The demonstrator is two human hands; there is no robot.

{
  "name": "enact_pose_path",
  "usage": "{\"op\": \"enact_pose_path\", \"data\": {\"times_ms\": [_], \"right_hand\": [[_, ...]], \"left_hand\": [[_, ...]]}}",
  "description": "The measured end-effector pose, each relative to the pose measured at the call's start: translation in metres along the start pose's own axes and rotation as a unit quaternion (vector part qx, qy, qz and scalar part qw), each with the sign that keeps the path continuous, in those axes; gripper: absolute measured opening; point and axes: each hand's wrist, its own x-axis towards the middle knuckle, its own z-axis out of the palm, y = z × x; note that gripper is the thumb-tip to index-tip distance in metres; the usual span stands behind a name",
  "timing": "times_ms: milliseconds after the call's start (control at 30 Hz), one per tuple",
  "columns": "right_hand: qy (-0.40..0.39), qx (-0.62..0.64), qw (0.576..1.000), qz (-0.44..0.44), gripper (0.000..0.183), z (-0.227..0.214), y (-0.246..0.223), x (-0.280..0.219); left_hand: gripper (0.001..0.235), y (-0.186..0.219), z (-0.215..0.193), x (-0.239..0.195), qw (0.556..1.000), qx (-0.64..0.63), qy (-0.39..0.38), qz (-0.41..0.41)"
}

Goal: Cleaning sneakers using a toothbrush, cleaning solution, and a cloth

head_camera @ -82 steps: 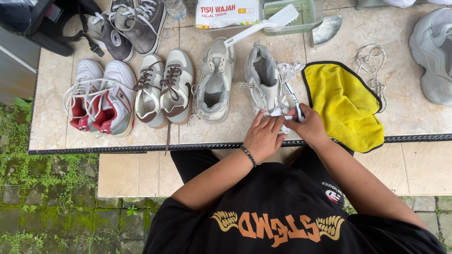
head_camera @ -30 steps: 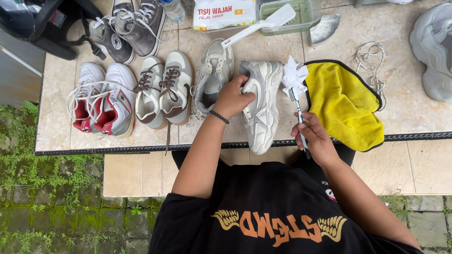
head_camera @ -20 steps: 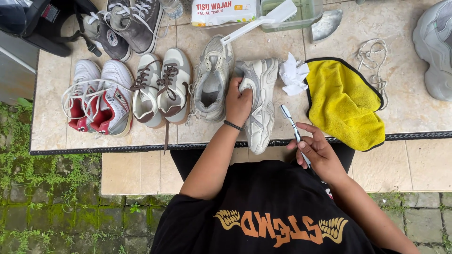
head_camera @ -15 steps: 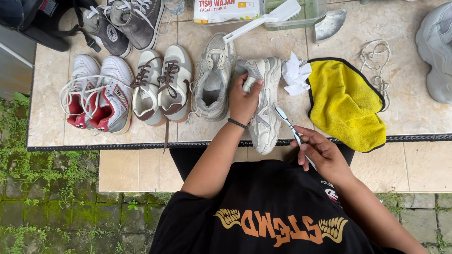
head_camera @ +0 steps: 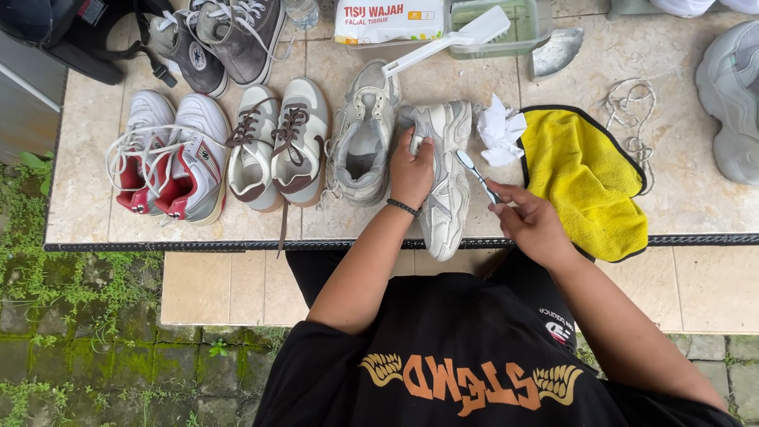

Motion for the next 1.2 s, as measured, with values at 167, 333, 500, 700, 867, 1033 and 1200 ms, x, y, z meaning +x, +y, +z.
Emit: {"op": "enact_pose_path", "data": {"times_ms": [167, 333, 500, 700, 867, 1033, 1200], "right_hand": [[0.013, -0.005, 1.0, -0.006, 0.044, 0.002, 0.012, 0.003], [0.04, -0.002, 0.997, -0.073, 0.045, 0.003, 0.037, 0.054], [0.028, -0.005, 0.999, -0.022, 0.047, -0.004, 0.02, 0.019], [0.057, -0.011, 0.998, -0.033, 0.044, 0.001, 0.036, 0.034], [0.059, -0.014, 0.997, -0.052, 0.046, 0.003, 0.029, 0.058], [0.048, -0.017, 0.999, -0.005, 0.043, 0.008, 0.001, 0.005], [0.059, -0.042, 0.997, -0.032, 0.044, 0.002, 0.02, 0.029]], "left_hand": [[0.049, -0.001, 0.005, 0.0, 1.0, 0.023, -0.012, -0.005], [0.05, 0.004, 0.009, 0.0, 0.999, 0.038, -0.018, 0.004], [0.05, 0.007, 0.012, 0.0, 0.999, 0.049, -0.009, 0.004], [0.05, -0.001, 0.011, 0.0, 0.998, 0.049, -0.027, 0.001], [0.051, -0.007, 0.008, -0.001, 0.998, 0.051, -0.03, -0.005], [0.049, -0.005, 0.012, -0.001, 0.999, 0.046, -0.017, -0.008], [0.05, 0.011, 0.014, -0.009, 0.997, 0.072, -0.025, -0.009]]}}
